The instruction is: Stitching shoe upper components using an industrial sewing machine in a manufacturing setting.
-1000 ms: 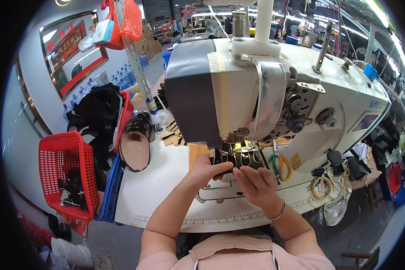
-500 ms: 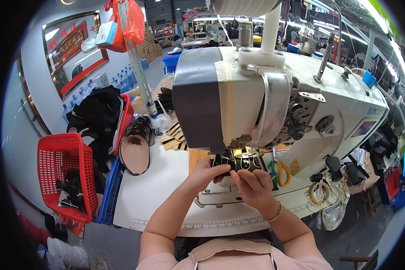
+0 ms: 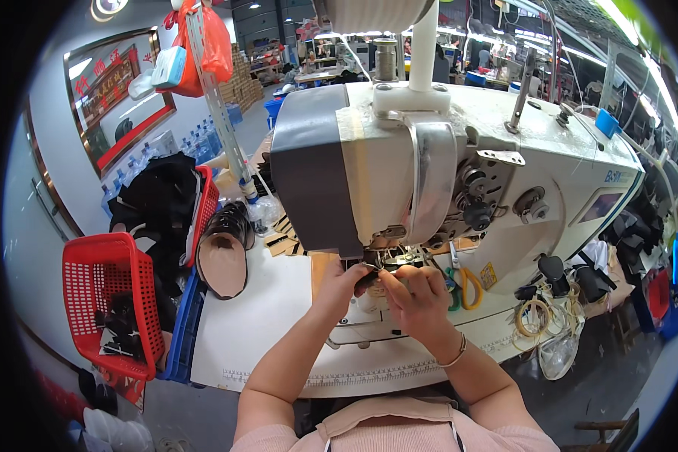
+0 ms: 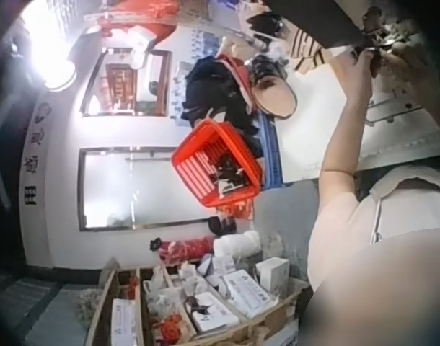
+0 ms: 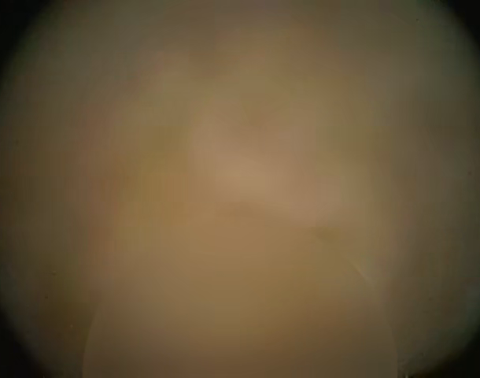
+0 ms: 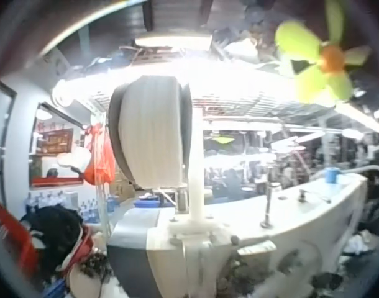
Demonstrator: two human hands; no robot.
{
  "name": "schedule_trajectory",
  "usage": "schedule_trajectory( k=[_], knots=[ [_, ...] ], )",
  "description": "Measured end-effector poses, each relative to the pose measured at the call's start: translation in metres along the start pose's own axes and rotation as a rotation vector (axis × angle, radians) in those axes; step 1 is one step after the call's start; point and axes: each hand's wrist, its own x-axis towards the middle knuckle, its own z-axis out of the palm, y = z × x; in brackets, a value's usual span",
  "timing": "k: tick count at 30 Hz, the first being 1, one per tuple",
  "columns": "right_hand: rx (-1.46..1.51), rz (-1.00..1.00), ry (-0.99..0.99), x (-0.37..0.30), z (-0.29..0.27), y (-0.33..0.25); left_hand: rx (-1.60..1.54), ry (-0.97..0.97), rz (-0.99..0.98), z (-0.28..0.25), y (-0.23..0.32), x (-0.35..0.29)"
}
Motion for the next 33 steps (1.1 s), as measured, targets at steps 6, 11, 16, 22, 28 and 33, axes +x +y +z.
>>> schedule_trajectory(
  k=[6,11,16,22,28,33],
  knots=[
    [0.020,0.045,0.007,-0.003,0.000,0.000,0.001,0.208,0.158,0.021,-0.014,-0.011],
    [0.064,0.080,-0.029,-0.011,-0.014,-0.006,-0.114,0.168,-0.010,0.008,-0.008,-0.002],
    [0.105,0.128,-0.062,-0.032,-0.021,-0.008,-0.108,0.251,0.033,0.008,-0.019,-0.007],
    [0.160,0.221,-0.124,-0.051,-0.028,-0.005,-0.139,0.424,0.253,0.040,-0.016,-0.022],
    [0.219,0.240,-0.166,-0.055,-0.024,-0.012,-0.193,0.310,0.085,0.021,-0.019,-0.022],
    [0.289,0.241,-0.162,-0.052,-0.018,-0.013,-0.633,0.121,-0.289,-0.009,0.000,-0.004]
  ],
)
